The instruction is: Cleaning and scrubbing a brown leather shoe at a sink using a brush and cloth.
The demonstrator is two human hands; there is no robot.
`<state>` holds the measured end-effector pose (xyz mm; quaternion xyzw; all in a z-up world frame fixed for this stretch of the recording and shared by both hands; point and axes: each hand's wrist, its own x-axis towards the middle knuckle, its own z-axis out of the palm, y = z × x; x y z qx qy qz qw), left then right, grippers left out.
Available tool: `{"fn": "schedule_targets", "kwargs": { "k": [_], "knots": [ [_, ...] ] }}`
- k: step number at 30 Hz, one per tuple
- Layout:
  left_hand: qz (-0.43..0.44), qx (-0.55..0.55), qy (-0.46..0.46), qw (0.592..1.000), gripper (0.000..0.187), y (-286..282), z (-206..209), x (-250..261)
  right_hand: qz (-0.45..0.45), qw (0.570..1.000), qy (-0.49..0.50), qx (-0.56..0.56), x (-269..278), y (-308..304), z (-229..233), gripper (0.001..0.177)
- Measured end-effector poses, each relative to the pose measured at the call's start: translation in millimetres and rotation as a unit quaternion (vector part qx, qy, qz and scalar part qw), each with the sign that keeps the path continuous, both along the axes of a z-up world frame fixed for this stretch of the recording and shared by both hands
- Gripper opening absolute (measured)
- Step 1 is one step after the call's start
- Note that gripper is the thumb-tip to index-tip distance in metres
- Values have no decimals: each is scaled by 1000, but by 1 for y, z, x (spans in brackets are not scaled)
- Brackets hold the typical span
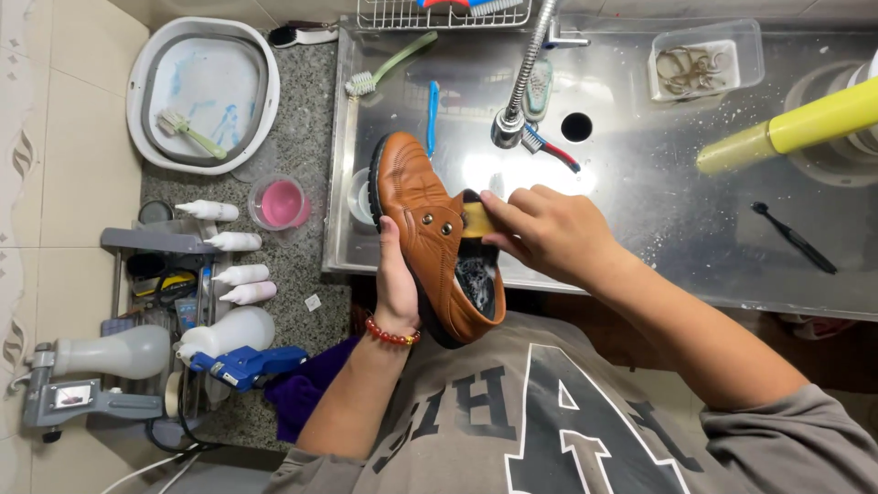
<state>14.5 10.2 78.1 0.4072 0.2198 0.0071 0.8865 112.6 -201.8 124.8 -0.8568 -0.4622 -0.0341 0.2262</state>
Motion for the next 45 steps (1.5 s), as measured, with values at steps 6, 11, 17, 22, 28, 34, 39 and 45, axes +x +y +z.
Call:
{"fn": "schedule_targets", "kwargs": {
  "k": [6,11,17,22,28,34,39,45],
  "knots": [
    [6,18,9,1000,74,8,-2,-6,47,995,70,57,-13,-10,-5,32],
    [-22,48,-9,999,71,13,-7,-17,80,995,35,48,-9,-19,4,28],
    [-45,209,-78,974,69,19,-13,-27,111,993,5,43,-4,-26,27,24],
    [-84,283,-158,943,79,25,2,-35,173,983,-38,53,0,-32,32,24],
    [-117,224,-200,946,90,17,38,-25,227,968,-103,16,-14,-28,61,21],
    [-60,146,-179,971,96,16,24,-29,193,969,-154,-13,-27,-25,53,17],
    [-69,251,-202,944,94,18,20,-25,201,978,-59,-24,-22,-23,43,16],
    [-63,445,-229,863,105,13,19,-3,151,973,134,-110,-28,-7,-29,19]
  ]
}}
